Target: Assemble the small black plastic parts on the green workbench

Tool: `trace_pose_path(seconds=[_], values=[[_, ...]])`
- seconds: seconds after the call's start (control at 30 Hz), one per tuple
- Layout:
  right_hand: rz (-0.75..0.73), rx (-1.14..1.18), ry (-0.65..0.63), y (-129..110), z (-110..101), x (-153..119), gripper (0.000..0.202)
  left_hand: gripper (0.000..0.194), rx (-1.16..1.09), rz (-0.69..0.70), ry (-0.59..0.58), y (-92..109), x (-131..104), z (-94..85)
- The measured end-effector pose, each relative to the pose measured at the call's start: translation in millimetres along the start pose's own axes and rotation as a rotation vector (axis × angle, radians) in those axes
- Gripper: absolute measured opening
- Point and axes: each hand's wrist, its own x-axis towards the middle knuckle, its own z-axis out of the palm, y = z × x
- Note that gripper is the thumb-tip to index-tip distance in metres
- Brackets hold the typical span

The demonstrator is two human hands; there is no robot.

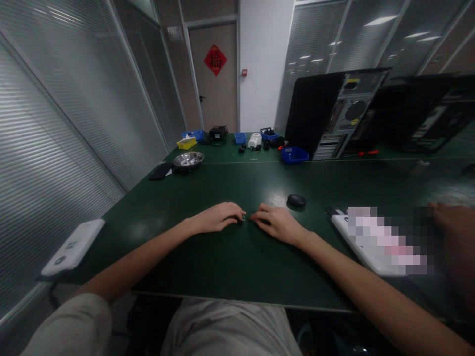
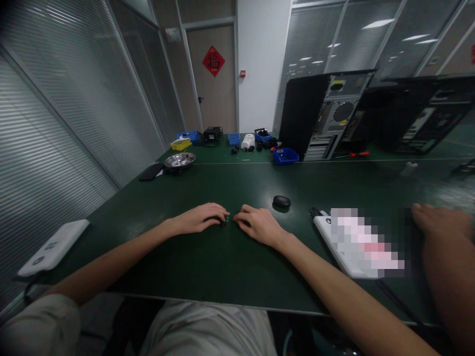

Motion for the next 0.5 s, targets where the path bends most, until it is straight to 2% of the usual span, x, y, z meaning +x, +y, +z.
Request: trace_pose_path(seconds=[0.17, 0.27, 0.37, 0.43, 0.5], values=[[0.028, 0.013, 0.012, 0.3, -0.1, 1.0, 0.030, 0.030, 0.019, -0.016, -0.035, -5.6, 4.6, 1.9], [0.027, 0.016, 0.018, -0.7, -0.2, 0.6, 0.030, 0.031, 0.065, -0.086, -0.022, -19.8, -13.8, -9.7], [0.020, 0.029, 0.022, -0.4, 0.4, 0.1, 0.030, 0.036, 0.155, -0.328, 0.076, -51.8, -59.3, -37.0], [0.015, 0.039, 0.026, 0.1, 1.2, 0.2, 0.030, 0.042, 0.268, -0.545, 0.207, -78.0, -101.8, -60.6], [0.016, 0.048, 0.027, 0.3, 2.2, 0.7, 0.030, 0.045, 0.410, -0.737, 0.285, -102.3, -147.4, -84.2]])
